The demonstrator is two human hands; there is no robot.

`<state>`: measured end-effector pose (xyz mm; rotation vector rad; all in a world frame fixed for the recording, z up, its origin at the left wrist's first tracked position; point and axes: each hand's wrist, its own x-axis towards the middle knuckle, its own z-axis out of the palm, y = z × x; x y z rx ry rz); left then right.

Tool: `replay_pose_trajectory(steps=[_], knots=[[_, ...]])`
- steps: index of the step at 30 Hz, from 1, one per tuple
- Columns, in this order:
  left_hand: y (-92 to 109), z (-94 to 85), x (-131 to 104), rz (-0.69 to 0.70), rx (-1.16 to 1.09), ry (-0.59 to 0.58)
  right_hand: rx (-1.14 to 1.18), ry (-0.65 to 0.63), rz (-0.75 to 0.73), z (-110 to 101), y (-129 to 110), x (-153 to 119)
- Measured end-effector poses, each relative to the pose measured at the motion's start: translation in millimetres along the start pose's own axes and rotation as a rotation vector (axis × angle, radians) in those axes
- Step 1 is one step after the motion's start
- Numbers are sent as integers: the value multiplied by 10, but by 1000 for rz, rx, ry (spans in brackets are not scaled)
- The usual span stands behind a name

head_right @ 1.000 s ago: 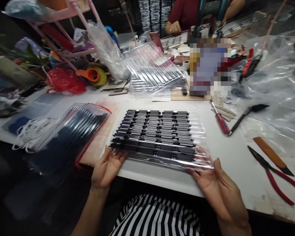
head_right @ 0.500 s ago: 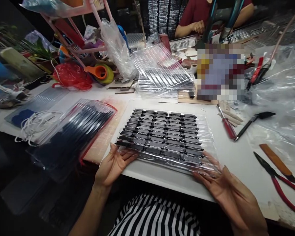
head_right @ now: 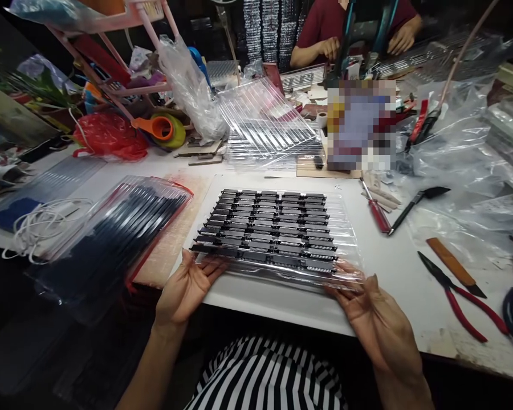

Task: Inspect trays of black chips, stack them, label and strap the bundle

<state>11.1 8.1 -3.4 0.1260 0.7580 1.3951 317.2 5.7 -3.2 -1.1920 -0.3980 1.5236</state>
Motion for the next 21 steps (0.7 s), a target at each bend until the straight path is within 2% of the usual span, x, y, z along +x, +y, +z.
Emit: replay_pose_trajectory(steps=[6,10,21], knots=[[-8,30,-18,6,29,61,28,-71,-87,12,19,-5],[-6,55,-14,20,53,89,58,-121,-96,28,22,-11],[7,54,7,46,90,65,76,-160,-150,49,21,-16]])
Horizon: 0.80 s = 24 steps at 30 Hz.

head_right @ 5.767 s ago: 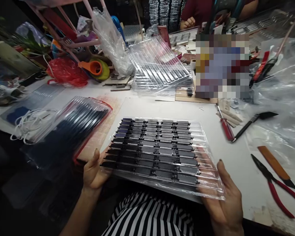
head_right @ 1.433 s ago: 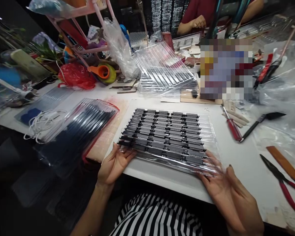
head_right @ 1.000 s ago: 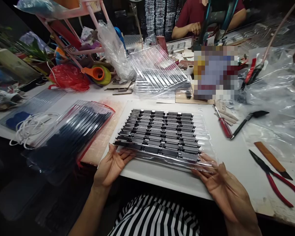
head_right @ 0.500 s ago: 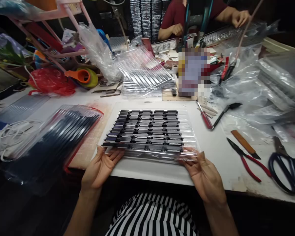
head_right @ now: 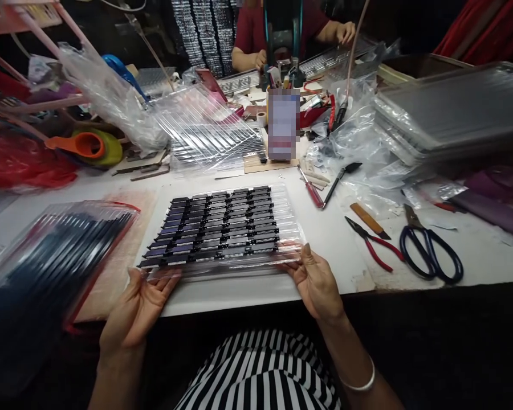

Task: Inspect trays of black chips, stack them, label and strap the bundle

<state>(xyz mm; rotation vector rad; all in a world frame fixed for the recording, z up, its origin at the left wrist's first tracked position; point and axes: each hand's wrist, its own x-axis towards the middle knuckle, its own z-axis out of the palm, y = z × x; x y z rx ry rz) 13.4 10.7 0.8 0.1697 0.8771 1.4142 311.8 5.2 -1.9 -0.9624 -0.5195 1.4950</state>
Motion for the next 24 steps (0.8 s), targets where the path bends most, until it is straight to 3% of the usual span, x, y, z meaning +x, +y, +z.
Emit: replay_pose_trajectory(steps=[8,24], knots=[[1,-3,33,8,-40,63,-172,28,-35,45,-78,15],[-22,55,19,11,-18,151,-247,106,-106,48,-44,-34]])
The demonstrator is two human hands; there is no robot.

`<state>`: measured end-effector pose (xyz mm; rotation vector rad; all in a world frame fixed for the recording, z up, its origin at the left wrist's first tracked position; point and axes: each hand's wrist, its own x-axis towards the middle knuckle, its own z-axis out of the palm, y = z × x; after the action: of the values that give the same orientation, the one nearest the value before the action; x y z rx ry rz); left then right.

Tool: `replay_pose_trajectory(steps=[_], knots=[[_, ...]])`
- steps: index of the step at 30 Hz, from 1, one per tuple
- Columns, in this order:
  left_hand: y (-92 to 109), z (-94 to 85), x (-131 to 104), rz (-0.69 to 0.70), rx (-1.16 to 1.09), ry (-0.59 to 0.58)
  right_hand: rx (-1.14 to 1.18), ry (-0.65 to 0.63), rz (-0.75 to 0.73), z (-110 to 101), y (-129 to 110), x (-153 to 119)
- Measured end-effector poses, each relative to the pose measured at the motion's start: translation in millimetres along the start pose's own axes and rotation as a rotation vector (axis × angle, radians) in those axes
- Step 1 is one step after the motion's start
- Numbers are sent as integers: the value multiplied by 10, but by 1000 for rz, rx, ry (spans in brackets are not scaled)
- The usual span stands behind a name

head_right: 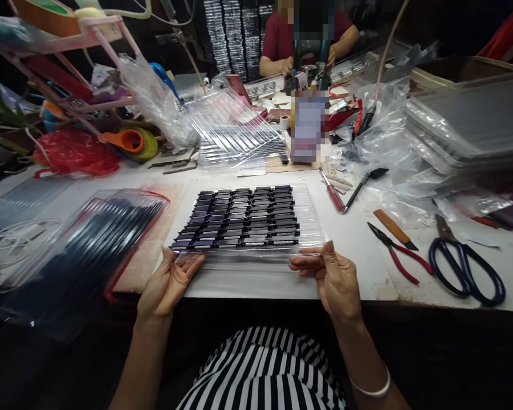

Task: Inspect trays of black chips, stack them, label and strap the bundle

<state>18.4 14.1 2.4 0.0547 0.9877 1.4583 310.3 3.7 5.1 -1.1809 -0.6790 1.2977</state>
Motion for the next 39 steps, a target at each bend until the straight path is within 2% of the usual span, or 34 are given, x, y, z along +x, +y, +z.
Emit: replay_pose_trajectory(steps=[8,12,15,19,21,23,25,27,30,32,33,36,38,39], knots=[[-31,11,-40,1,5,-33,-45,37,21,-67,59,6],[-1,-1,-79,-37,-27,-65,-53,54,130,-104,13,-74],[19,-42,-149,-29,-138,-96,-64,36,241,-95,7,-301],[37,-121,-260,221,-175,-85,-123,-162,465,15,179,-704],[41,-156,-312,322,-116,-11,-224,-279,567,54,272,-846],[16,-181,-372,386,-24,69,-403,-400,589,33,277,-904],[-65,-192,-451,432,84,106,-613,-504,503,-42,163,-856],[-213,-183,-554,428,173,74,-800,-503,295,-117,-35,-684],[-499,-135,-728,322,292,-18,-1000,-283,-211,-121,-290,-213],[-648,-110,-825,281,361,-46,-1107,-202,-525,-57,-329,163],[-688,-108,-855,276,383,-51,-1165,-214,-590,-21,-309,331],[-612,-161,-824,282,430,-68,-1278,-268,-587,49,-209,595],[-402,-209,-683,293,543,-85,-1298,-292,-522,62,-200,507],[-264,-217,-579,303,636,-92,-1288,-343,-467,67,-222,395]])
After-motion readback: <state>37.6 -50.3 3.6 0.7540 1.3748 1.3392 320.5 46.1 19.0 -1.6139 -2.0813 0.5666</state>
